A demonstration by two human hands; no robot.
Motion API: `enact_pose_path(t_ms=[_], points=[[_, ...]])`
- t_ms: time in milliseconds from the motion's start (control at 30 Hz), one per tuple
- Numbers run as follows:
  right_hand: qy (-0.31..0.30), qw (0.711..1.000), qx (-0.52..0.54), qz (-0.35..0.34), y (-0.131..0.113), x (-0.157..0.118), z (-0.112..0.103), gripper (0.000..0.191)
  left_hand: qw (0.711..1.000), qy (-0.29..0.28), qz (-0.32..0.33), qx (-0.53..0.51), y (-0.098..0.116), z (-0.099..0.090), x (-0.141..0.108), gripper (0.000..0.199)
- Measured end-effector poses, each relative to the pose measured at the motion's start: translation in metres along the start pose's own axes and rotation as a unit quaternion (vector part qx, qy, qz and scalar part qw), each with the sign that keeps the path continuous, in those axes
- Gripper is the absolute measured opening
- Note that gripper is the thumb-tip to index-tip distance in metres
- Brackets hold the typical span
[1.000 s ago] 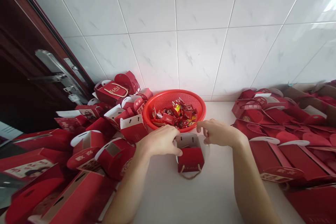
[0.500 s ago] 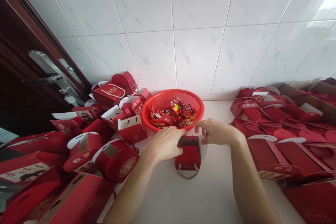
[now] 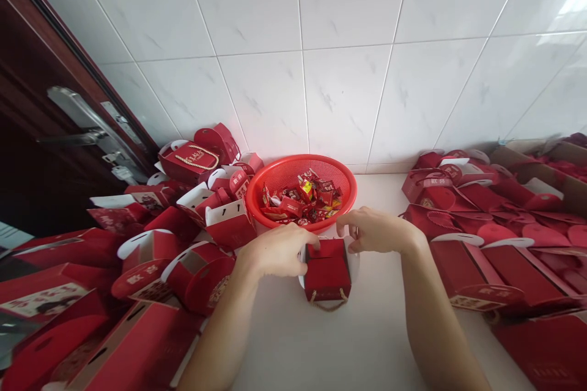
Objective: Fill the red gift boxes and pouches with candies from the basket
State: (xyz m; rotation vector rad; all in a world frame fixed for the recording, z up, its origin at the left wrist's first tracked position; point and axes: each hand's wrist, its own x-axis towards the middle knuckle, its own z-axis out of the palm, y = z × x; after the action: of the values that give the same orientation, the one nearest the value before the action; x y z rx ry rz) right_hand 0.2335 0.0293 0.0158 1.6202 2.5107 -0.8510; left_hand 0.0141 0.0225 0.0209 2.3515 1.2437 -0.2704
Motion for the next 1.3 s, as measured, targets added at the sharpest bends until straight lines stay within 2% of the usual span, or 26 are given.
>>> enact_pose_path(t_ms=[200,400,500,567,733,900,1067,1133,1200,1300], points=[[-0.006,1.0,-0.005,-0.025,-0.002,0.002,0.002,0.016,1.0,-0.002,-0.012,0.006,0.001,0.002,0.005,0.024],[-0.003,1.0,-0.001,-0.026,-0.005,0.001,0.0,0.024,0.999,0.009,-0.031,0.007,0.008,0.01,0.013,0.006],[-0.008,0.997,0.019,-0.073,-0.008,-0.001,-0.002,0.02,0.999,0.003,-0.049,0.011,0.013,0.012,0.016,0.01],[-0.016,0.993,0.036,-0.11,-0.01,-0.001,-0.002,0.017,0.999,0.007,-0.031,-0.014,0.014,0.013,0.016,0.017],[-0.02,0.99,0.042,-0.133,-0.009,0.001,0.0,0.022,0.998,0.004,0.018,-0.067,0.009,0.01,0.014,0.056],[-0.014,0.989,0.042,-0.142,-0.004,0.006,0.003,0.015,0.997,-0.023,0.04,-0.069,0.006,0.004,0.011,0.058],[-0.015,0.99,0.055,-0.132,-0.003,0.006,0.002,0.011,0.999,0.002,-0.019,-0.046,0.007,0.011,0.019,0.06],[-0.022,0.99,0.061,-0.122,-0.001,0.007,0.001,0.009,0.999,0.013,-0.023,-0.037,0.009,0.016,0.025,0.056],[-0.023,0.993,0.063,-0.097,0.003,0.007,0.001,0.01,0.999,0.018,-0.022,-0.04,0.013,0.021,0.029,0.049],[-0.02,0.998,0.045,-0.029,0.011,0.008,0.003,0.022,0.998,0.019,-0.037,-0.041,0.019,0.026,0.035,0.041]])
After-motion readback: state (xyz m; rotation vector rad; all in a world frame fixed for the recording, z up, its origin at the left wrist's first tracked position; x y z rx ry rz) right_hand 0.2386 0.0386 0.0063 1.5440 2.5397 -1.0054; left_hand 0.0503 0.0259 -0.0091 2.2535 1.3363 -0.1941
